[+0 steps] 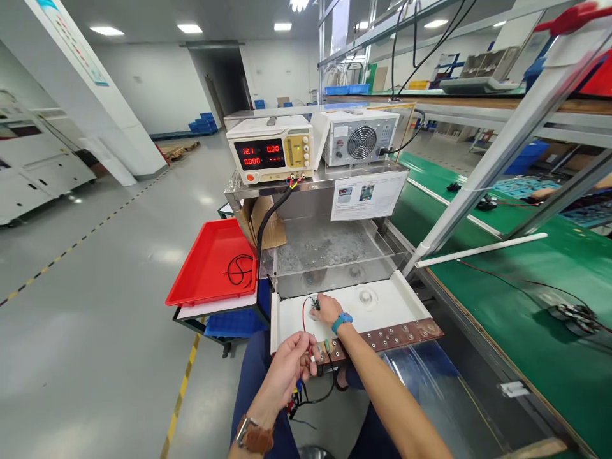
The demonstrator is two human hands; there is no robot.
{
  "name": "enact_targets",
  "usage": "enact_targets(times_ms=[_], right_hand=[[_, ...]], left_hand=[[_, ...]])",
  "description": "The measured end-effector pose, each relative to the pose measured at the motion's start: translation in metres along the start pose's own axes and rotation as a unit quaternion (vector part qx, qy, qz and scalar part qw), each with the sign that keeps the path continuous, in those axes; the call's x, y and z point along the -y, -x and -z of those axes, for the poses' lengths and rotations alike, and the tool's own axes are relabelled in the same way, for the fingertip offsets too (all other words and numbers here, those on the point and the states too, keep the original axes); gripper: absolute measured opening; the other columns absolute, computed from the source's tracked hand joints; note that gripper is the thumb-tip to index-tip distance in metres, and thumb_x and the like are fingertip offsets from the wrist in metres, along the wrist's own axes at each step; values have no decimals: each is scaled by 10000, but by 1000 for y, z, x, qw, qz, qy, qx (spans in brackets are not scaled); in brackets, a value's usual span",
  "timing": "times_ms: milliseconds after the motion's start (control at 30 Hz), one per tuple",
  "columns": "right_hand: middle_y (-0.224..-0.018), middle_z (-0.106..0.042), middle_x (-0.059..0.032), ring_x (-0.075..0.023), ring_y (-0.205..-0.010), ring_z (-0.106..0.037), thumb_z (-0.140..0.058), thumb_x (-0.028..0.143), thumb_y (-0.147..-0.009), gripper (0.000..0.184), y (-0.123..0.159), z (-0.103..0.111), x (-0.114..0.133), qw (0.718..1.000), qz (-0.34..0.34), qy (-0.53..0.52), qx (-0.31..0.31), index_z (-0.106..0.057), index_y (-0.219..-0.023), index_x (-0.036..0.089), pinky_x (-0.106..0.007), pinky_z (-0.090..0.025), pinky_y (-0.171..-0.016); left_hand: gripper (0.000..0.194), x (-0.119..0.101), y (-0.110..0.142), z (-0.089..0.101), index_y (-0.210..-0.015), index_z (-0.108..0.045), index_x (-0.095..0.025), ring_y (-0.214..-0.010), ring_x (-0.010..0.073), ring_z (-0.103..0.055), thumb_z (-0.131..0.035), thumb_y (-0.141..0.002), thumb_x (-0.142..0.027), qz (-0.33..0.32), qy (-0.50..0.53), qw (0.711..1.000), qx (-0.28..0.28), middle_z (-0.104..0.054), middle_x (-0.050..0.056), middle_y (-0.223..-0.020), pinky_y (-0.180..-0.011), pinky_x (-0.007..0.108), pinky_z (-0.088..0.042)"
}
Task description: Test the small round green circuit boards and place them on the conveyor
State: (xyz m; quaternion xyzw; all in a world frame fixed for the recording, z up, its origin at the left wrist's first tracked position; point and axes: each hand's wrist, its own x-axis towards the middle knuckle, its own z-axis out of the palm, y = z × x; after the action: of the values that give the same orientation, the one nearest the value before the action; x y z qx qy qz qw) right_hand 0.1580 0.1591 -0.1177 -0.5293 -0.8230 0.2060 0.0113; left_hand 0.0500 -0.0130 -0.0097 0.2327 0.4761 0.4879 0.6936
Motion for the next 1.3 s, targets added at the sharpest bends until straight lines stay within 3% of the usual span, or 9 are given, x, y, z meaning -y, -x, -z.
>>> enact_targets(times_ms=[133, 300, 433, 600, 833, 1300], right_hand=[[-1117, -708, -174, -280, -999, -677, -664, 434, -857, 434, -1, -1, 1, 1000, 0, -5, 2, -575, -1147, 123, -300, -439, -771], [-1111, -711, -156, -265, -994, -680, -636, 354, -862, 369, -2, -2, -1, 1000, 8, -9, 5, -570, -1153, 137, -293, -435, -768], [-1088, -720, -150, -268, -988, -683, -630, 367, -853, 363, -5, -3, -3, 1000, -3, -18, 13, -577, -1140, 153, -296, -434, -752], [-1071, -726, -146, -271, -979, -685, -621, 350, -839, 356, -7, -3, -4, 1000, -15, -18, 15, -576, -1140, 166, -300, -430, -740], [-1044, -733, -127, -261, -946, -690, -606, 376, -837, 368, -8, -5, -5, 1000, -13, -15, 8, -575, -1139, 169, -297, -425, -721], [-1058, -727, -131, -267, -961, -677, -605, 375, -825, 399, -7, -1, -5, 1000, -12, -17, 10, -567, -1162, 165, -302, -414, -729]], left_hand=[[490, -6, -13, -6, -885, -589, -166, -515, 58, -574, -807, -692, -559, -28, -22, 999, -9, -660, -13, -721, -458, 156, -428], [492, -3, -28, -1, -881, -609, -158, -602, 89, -609, -840, -649, -524, -49, -74, 996, -16, -645, -9, -739, -571, 207, -498], [455, 7, -51, 8, -859, -630, -167, -610, 134, -614, -801, -650, -534, -80, -163, 982, -48, -630, -10, -665, -586, 251, -489], [287, 28, -82, 11, -791, -682, -174, -704, 156, -613, -821, -604, -341, -107, -213, 968, -82, -672, 5, -706, -706, 274, -475], [221, 38, -98, 12, -754, -658, -175, -695, 191, -663, -792, -614, -282, -71, -222, 971, -52, -722, 46, -658, -700, 294, -482], [299, 32, -98, 17, -733, -652, -169, -692, 173, -673, -827, -556, -334, -10, -179, 984, -20, -731, 58, -671, -710, 280, -492]])
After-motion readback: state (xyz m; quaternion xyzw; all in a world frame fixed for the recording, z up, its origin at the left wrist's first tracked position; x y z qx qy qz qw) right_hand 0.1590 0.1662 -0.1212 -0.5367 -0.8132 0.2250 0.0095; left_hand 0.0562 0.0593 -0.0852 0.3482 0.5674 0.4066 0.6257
